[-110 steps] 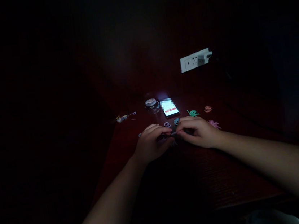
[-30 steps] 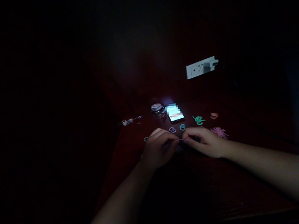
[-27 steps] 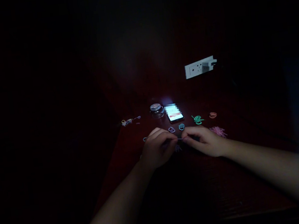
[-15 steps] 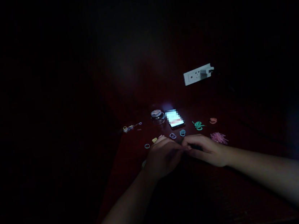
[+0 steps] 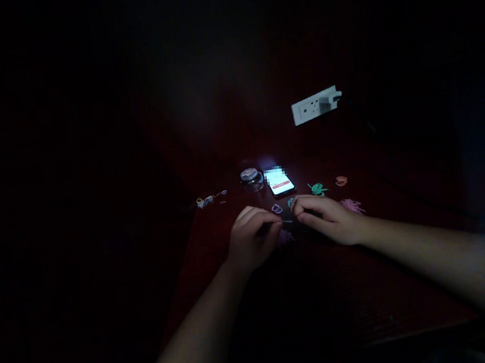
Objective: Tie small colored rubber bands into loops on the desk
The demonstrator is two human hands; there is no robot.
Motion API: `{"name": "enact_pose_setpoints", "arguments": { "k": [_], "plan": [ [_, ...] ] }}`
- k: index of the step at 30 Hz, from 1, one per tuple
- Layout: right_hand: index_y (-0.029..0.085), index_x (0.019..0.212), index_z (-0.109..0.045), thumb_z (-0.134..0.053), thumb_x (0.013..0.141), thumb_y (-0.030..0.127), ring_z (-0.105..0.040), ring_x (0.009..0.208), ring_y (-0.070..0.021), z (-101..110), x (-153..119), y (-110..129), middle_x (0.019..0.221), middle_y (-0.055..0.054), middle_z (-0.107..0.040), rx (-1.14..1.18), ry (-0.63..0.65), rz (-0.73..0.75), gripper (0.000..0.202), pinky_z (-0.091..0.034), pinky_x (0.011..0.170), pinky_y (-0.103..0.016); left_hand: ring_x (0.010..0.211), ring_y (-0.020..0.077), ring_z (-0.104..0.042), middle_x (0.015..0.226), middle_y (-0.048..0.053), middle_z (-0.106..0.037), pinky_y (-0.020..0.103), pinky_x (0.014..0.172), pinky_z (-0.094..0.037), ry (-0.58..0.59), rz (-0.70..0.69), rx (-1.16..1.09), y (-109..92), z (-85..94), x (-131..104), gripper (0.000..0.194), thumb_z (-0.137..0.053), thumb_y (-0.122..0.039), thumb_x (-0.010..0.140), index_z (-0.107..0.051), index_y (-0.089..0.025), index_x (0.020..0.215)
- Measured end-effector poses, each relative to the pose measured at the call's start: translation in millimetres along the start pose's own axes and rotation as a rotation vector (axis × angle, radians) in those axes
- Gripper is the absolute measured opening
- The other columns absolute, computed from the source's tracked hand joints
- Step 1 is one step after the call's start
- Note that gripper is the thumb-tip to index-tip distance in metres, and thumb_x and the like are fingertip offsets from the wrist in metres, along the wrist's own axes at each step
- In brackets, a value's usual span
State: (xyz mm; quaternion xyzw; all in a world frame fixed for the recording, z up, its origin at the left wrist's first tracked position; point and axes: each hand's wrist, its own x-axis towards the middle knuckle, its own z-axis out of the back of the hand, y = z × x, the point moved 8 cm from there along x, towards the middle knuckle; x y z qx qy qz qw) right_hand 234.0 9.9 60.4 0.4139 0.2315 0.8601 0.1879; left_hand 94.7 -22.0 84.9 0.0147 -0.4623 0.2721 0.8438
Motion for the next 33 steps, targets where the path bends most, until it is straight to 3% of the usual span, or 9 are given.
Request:
{"name": "enact_pose_setpoints", "arguments": {
  "k": [3,8,16,23,33],
  "plan": [
    [0.018,0.084,-0.054,-0.046,0.098,0.029,-0.049,0.074,-0.0148,-5.6,-0.2,5.3,0.081,-0.003,-0.054,-0.011,0.06,0.016,0.02,-0.042,0.069,-0.029,0.081,0.0161,-0.063,0.084,0.002,-0.07,0.033,0.078,-0.05,0.051,-0.003,-0.01,-2.1,-4.6,0.3,0.004,-0.063,-0.024,0.088,-0.066,-0.021,0.09],
    [0.018,0.082,-0.053,-0.046,0.098,0.025,-0.049,0.078,-0.0152,-5.1,0.8,9.4,0.084,-0.004,-0.054,-0.032,0.046,0.038,0.019,-0.041,0.072,-0.03,0.078,0.0142,-0.061,0.083,0.0,-0.07,0.033,0.079,-0.05,0.115,-0.021,-0.018,-5.3,-9.2,0.0,0.003,-0.064,-0.023,0.088,-0.066,-0.022,0.089],
    [0.018,0.081,-0.052,-0.046,0.097,0.026,-0.05,0.076,-0.0151,1.4,1.3,3.5,0.082,-0.003,-0.053,-0.03,0.008,0.037,0.019,-0.041,0.071,-0.03,0.076,0.0138,-0.06,0.08,0.0,-0.069,0.031,0.075,-0.049,0.043,-0.027,0.009,-0.8,-1.0,-0.1,0.001,-0.066,-0.021,0.085,-0.065,-0.02,0.086],
    [0.018,0.083,-0.055,-0.048,0.096,0.024,-0.049,0.076,-0.0153,-5.1,0.2,8.1,0.083,-0.003,-0.056,-0.044,0.056,0.031,0.015,-0.041,0.07,-0.03,0.076,0.0136,-0.061,0.081,0.001,-0.07,0.03,0.075,-0.049,0.107,-0.04,0.008,-4.9,-8.0,0.0,0.003,-0.065,-0.023,0.086,-0.066,-0.021,0.087],
    [0.018,0.084,-0.055,-0.054,0.093,0.027,-0.047,0.07,-0.0141,-1.6,0.0,4.2,0.075,0.0,-0.051,-0.062,0.048,0.009,0.013,-0.038,0.065,-0.028,0.074,0.0137,-0.059,0.078,0.001,-0.068,0.03,0.074,-0.047,0.069,-0.052,0.056,-4.7,-0.9,1.0,0.004,-0.066,-0.024,0.085,-0.066,-0.02,0.084]
  ]
}}
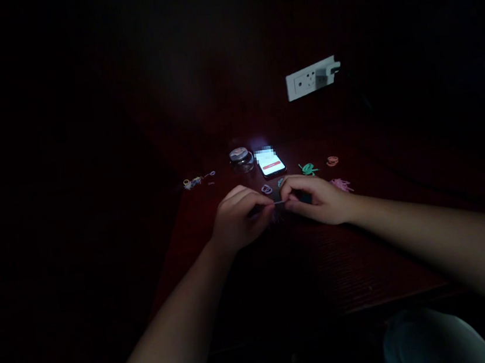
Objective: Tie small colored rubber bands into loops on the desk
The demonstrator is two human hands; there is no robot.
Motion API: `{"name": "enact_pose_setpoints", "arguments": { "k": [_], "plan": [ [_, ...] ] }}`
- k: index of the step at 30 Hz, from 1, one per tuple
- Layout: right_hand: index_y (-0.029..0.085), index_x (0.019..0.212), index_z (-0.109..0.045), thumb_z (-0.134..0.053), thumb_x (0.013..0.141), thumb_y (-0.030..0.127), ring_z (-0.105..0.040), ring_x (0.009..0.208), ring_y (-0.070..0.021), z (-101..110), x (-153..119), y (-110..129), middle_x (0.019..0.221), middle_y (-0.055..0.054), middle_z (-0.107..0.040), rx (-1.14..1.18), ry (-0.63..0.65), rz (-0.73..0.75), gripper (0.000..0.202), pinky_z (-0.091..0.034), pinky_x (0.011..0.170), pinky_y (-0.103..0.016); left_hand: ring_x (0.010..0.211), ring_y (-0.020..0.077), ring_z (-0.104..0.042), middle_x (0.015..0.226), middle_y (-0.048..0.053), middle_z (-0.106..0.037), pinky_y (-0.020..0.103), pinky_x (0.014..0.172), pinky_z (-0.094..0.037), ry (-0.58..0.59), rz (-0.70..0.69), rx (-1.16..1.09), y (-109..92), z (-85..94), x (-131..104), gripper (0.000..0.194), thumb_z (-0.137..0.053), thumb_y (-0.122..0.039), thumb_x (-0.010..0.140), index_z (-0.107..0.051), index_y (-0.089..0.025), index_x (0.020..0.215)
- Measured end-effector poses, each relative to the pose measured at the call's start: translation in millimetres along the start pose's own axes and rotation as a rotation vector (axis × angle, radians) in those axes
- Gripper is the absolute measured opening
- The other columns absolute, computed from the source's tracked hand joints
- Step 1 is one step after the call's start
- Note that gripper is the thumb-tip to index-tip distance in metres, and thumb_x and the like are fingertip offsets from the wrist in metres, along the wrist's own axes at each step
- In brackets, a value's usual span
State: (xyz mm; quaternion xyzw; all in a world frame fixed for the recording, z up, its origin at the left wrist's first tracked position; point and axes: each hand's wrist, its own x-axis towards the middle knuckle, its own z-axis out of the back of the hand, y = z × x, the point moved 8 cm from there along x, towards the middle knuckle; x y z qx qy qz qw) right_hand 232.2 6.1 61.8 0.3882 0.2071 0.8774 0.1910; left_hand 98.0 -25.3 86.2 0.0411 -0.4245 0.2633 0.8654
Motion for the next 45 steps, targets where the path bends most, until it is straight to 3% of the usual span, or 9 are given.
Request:
{"name": "enact_pose_setpoints", "arguments": {
  "k": [6,17,26,31,36,45],
  "plan": [
    [0.017,0.081,-0.056,-0.051,0.094,0.026,-0.049,0.072,-0.0148,-3.2,0.3,-0.2,0.079,-0.003,-0.055,0.011,0.018,-0.008,0.016,-0.038,0.065,-0.029,0.073,0.013,-0.058,0.078,0.0,-0.068,0.028,0.071,-0.047,0.049,0.011,-0.029,0.4,-7.3,-1.2,0.003,-0.067,-0.024,0.084,-0.066,-0.02,0.084],
    [0.018,0.076,-0.052,-0.055,0.089,0.023,-0.047,0.068,-0.0134,0.1,-0.3,-5.0,0.073,0.0,-0.05,-0.005,-0.009,-0.043,0.014,-0.038,0.065,-0.028,0.066,0.0127,-0.054,0.072,0.0,-0.064,0.029,0.067,-0.043,0.039,-0.002,0.042,8.8,2.8,-1.1,0.008,-0.066,-0.024,0.083,-0.063,-0.019,0.077],
    [0.019,0.076,-0.052,-0.056,0.088,0.022,-0.046,0.065,-0.0123,-1.1,-2.1,-14.1,0.072,0.001,-0.049,-0.03,-0.005,-0.079,0.013,-0.037,0.062,-0.027,0.065,0.0122,-0.053,0.068,-0.003,-0.063,0.026,0.065,-0.043,0.259,0.076,0.053,35.3,-7.9,-10.5,0.007,-0.065,-0.015,0.077,-0.062,-0.02,0.074],
    [0.018,0.075,-0.055,-0.056,0.088,0.025,-0.046,0.062,-0.0123,-1.3,-1.7,-16.0,0.07,0.001,-0.049,-0.049,0.0,-0.117,0.015,-0.035,0.059,-0.026,0.063,0.0116,-0.053,0.064,-0.004,-0.061,0.025,0.063,-0.041,0.32,0.166,0.081,48.7,-11.8,-17.3,0.007,-0.066,-0.016,0.073,-0.061,-0.02,0.071],
    [0.018,0.073,-0.054,-0.057,0.087,0.027,-0.044,0.06,-0.0119,-0.5,-1.4,-17.2,0.068,0.001,-0.049,-0.044,-0.015,-0.142,0.017,-0.033,0.057,-0.026,0.059,0.0112,-0.049,0.058,-0.005,-0.052,0.024,0.06,-0.038,0.333,0.203,0.093,51.7,-12.8,-18.3,0.009,-0.066,-0.016,0.072,-0.06,-0.02,0.067],
    [0.018,0.071,-0.054,-0.057,0.086,0.026,-0.044,0.06,-0.0115,2.9,-0.5,-22.2,0.067,0.001,-0.051,-0.061,-0.075,-0.211,0.017,-0.032,0.057,-0.026,0.056,0.0101,-0.048,0.058,-0.005,-0.054,0.023,0.056,-0.037,0.314,0.202,0.08,50.2,-12.2,-17.5,0.011,-0.065,-0.012,0.068,-0.057,-0.019,0.064]
  ]
}}
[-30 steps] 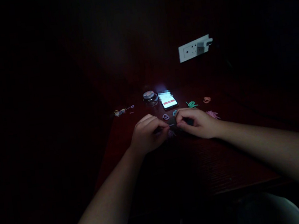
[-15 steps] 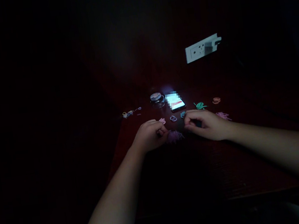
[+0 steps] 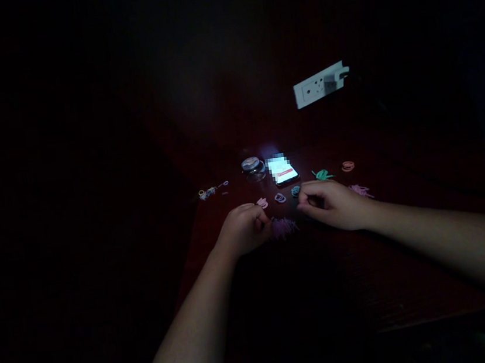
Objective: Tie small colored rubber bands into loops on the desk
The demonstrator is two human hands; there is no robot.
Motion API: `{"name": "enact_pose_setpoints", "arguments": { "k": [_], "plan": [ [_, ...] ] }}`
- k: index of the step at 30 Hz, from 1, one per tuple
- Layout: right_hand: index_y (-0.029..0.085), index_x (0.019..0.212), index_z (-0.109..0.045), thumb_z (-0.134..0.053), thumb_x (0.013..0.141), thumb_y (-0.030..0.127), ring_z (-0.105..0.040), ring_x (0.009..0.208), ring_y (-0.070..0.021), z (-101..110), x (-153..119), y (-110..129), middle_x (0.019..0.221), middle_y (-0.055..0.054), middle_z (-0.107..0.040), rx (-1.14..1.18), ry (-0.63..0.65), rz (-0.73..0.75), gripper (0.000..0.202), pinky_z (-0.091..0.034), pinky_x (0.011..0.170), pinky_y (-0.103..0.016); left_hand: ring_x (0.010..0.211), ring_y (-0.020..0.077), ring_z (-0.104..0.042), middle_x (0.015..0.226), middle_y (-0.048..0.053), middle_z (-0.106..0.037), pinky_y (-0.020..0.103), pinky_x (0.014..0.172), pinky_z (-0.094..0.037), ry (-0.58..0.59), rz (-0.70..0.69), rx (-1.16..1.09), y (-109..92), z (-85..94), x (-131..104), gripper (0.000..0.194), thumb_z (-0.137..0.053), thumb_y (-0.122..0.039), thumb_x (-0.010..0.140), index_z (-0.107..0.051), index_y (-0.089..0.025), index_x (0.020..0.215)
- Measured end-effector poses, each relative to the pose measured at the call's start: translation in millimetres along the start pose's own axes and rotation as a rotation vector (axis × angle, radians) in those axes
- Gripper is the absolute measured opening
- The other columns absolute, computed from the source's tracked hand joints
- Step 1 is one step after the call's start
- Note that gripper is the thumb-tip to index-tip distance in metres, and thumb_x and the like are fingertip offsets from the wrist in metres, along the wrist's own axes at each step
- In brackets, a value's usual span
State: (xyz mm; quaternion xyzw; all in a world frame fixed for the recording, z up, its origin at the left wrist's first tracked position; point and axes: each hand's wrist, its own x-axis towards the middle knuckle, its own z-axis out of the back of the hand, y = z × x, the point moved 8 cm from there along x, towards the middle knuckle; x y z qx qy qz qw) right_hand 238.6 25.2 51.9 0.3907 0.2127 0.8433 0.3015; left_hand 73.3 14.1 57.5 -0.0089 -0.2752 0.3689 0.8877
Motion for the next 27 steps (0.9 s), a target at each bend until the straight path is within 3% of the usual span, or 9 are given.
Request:
{"name": "enact_pose_setpoints", "arguments": {
  "k": [14,27],
  "plan": [
    [0.019,0.069,-0.05,-0.055,0.087,0.024,-0.044,0.06,-0.0112,0.2,-0.2,0.1,0.067,0.002,-0.049,-0.011,-0.021,-0.013,0.019,-0.033,0.056,-0.026,0.059,0.011,-0.048,0.059,-0.005,-0.052,0.024,0.06,-0.038,0.009,-0.012,-0.013,-2.2,-1.6,-0.1,0.008,-0.064,-0.013,0.075,-0.062,-0.02,0.073],
    [0.018,0.068,-0.051,-0.054,0.088,0.027,-0.044,0.058,-0.0111,0.6,-0.2,0.7,0.064,0.002,-0.049,-0.026,-0.022,-0.003,0.022,-0.033,0.055,-0.026,0.055,0.0097,-0.047,0.055,-0.006,-0.047,0.022,0.055,-0.035,0.067,0.025,-0.037,2.7,-3.9,-1.8,0.009,-0.062,-0.012,0.07,-0.059,-0.02,0.071]
  ]
}}
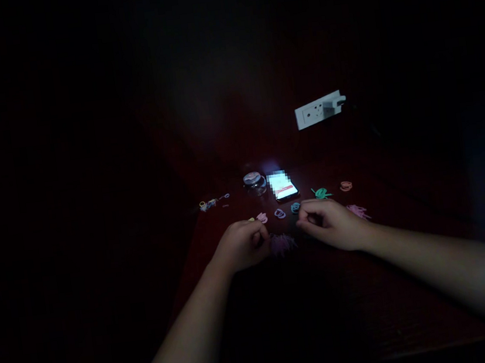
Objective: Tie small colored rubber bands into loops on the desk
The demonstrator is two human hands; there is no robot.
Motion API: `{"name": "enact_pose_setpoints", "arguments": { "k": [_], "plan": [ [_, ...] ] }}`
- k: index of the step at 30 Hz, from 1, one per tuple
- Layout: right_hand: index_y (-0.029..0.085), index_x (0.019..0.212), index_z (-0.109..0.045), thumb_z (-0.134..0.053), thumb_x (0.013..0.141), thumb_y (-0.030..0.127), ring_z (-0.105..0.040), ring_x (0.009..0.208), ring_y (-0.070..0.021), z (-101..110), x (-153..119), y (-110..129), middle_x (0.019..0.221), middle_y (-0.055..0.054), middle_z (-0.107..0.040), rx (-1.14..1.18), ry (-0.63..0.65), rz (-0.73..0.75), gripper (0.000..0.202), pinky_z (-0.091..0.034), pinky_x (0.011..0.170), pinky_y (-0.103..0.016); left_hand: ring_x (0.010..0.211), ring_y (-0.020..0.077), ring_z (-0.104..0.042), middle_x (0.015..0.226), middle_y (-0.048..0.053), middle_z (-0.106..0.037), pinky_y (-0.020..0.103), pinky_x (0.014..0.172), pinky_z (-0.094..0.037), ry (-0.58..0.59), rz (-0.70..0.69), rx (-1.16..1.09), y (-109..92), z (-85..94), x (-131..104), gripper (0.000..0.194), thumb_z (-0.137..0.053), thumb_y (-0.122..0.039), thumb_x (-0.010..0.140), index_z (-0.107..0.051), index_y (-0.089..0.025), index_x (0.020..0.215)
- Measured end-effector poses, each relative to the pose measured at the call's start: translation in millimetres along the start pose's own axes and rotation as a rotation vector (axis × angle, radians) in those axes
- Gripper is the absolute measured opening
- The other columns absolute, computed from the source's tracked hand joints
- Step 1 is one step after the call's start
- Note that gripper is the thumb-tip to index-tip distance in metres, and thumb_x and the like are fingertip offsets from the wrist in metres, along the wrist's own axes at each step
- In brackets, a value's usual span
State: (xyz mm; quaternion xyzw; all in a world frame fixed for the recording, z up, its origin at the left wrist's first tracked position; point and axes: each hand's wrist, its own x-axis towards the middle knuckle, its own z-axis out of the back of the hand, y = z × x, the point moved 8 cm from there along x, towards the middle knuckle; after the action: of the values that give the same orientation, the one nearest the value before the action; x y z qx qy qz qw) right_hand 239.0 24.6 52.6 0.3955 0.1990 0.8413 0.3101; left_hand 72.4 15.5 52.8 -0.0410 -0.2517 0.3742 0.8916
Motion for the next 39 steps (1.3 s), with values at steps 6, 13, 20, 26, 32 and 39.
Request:
{"name": "enact_pose_setpoints", "arguments": {
  "k": [6,13,20,26,32,39],
  "plan": [
    [0.018,0.069,-0.053,-0.056,0.087,0.029,-0.043,0.058,-0.0115,-0.2,-0.9,-3.9,0.064,0.002,-0.049,0.031,0.002,-0.011,0.021,-0.032,0.054,-0.026,0.054,0.0088,-0.048,0.057,-0.006,-0.051,0.02,0.053,-0.035,0.036,0.007,0.005,1.9,-2.9,-0.2,0.004,-0.062,-0.017,0.072,-0.061,-0.02,0.072],
    [0.018,0.068,-0.054,-0.057,0.086,0.029,-0.043,0.057,-0.0114,1.4,-0.6,-1.8,0.064,0.002,-0.049,0.046,-0.005,-0.002,0.021,-0.031,0.054,-0.026,0.055,0.0091,-0.05,0.058,-0.006,-0.055,0.021,0.054,-0.036,0.083,0.005,0.007,-2.1,-5.0,-1.0,0.006,-0.066,-0.02,0.07,-0.062,-0.02,0.075],
    [0.018,0.067,-0.053,-0.057,0.086,0.029,-0.044,0.058,-0.0115,2.6,-0.4,0.9,0.064,0.001,-0.049,0.024,-0.007,0.023,0.022,-0.033,0.055,-0.026,0.052,0.0083,-0.045,0.056,-0.006,-0.05,0.02,0.053,-0.035,-0.07,0.086,-0.079,18.0,8.9,-4.2,0.006,-0.059,-0.02,0.077,-0.061,-0.018,0.072],
    [0.02,0.069,-0.052,-0.056,0.087,0.029,-0.045,0.058,-0.012,2.4,0.1,-0.4,0.064,0.002,-0.05,0.018,-0.016,0.044,0.021,-0.033,0.054,-0.026,0.084,0.015,-0.063,0.095,0.005,-0.068,0.026,0.078,-0.049,-0.452,0.688,0.081,130.8,35.9,-46.8,0.022,-0.044,-0.017,0.085,-0.062,-0.016,0.099],
    [0.02,0.068,-0.05,-0.054,0.088,0.028,-0.045,0.057,-0.0123,1.3,1.6,3.9,0.065,0.001,-0.05,0.011,-0.01,0.064,0.022,-0.033,0.054,-0.026,0.113,0.026,-0.059,0.118,0.013,-0.065,0.037,0.101,-0.043,-0.339,0.832,0.218,179.2,20.9,-45.5,0.032,-0.057,-0.023,0.081,-0.064,-0.016,0.111],
    [0.02,0.072,-0.05,-0.053,0.088,0.022,-0.05,0.066,-0.0144,5.9,1.7,14.6,0.071,-0.001,-0.056,-0.09,-0.019,0.167,0.017,-0.037,0.062,-0.028,0.129,0.0273,-0.049,0.137,0.012,-0.055,0.038,0.11,-0.035,-0.198,0.86,0.283,219.1,13.3,-17.5,0.041,-0.057,-0.032,0.085,-0.062,-0.02,0.124]
  ]
}}
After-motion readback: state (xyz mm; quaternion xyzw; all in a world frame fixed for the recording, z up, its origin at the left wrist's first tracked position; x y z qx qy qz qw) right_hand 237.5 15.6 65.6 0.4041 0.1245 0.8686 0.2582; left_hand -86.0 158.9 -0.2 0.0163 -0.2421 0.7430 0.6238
